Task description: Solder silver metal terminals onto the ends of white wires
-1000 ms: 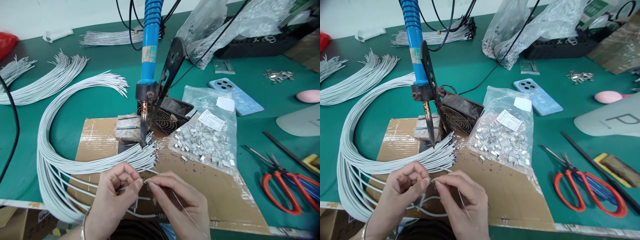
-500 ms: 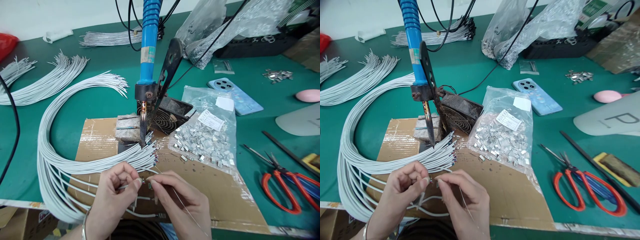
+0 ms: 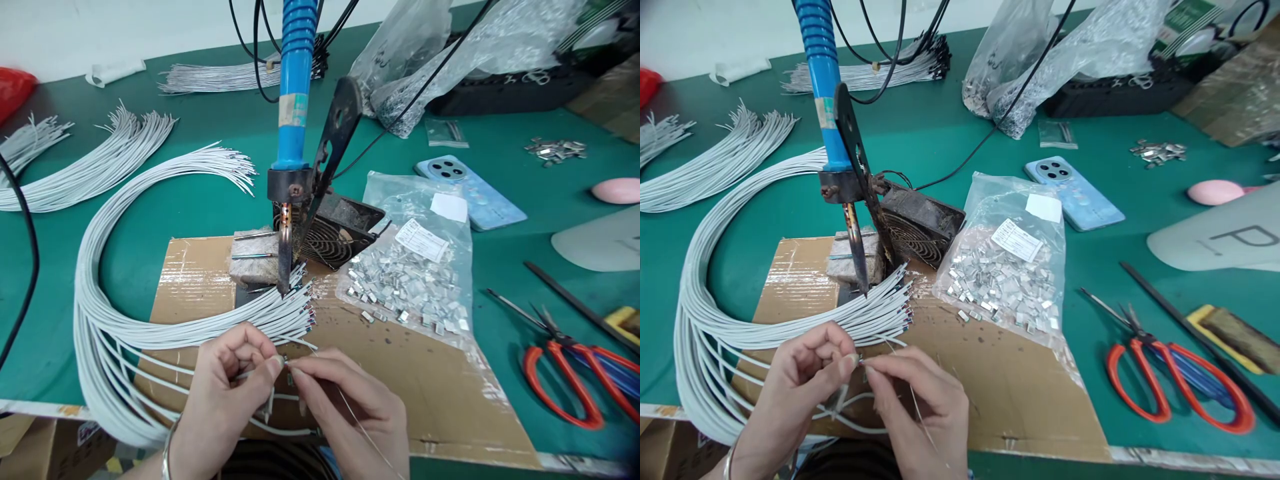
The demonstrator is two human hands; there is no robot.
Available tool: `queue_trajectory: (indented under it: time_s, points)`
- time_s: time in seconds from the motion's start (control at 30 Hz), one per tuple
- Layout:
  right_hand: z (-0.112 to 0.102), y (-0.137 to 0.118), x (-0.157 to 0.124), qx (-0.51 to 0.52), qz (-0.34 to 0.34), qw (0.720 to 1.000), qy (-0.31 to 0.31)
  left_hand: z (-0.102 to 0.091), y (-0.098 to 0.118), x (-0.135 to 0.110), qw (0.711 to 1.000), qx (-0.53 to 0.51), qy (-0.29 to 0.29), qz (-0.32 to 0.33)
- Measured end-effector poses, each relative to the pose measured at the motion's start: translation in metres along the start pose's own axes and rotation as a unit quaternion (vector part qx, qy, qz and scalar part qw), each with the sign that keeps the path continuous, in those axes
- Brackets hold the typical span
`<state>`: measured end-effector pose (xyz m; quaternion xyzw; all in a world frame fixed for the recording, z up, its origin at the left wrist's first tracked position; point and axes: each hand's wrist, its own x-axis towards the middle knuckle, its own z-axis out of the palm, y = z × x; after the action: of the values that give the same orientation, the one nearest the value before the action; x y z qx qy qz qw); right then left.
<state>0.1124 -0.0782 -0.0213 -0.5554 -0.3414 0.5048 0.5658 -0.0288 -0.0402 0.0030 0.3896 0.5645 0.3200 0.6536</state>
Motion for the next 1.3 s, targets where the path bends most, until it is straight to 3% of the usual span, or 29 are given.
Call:
queue_trajectory:
  time_s: [0.3,0.57,1.3]
  points:
    - [0.002,-0.002,-0.001,0.012,-0.005,1.0,0.014,0.0,-0.002,0.002,1.0,-0.01,0.002,0.004]
    - [0.002,-0.004,0.002,0.015,0.022,0.996,0.085,-0.002,-0.004,0.004,1.0,-0.005,0.0,0.0]
    - [-0.001,-0.003,0.011,-0.038,-0.025,0.999,0.006,0.006,0.004,0.006,0.999,0.041,0.024,0.006]
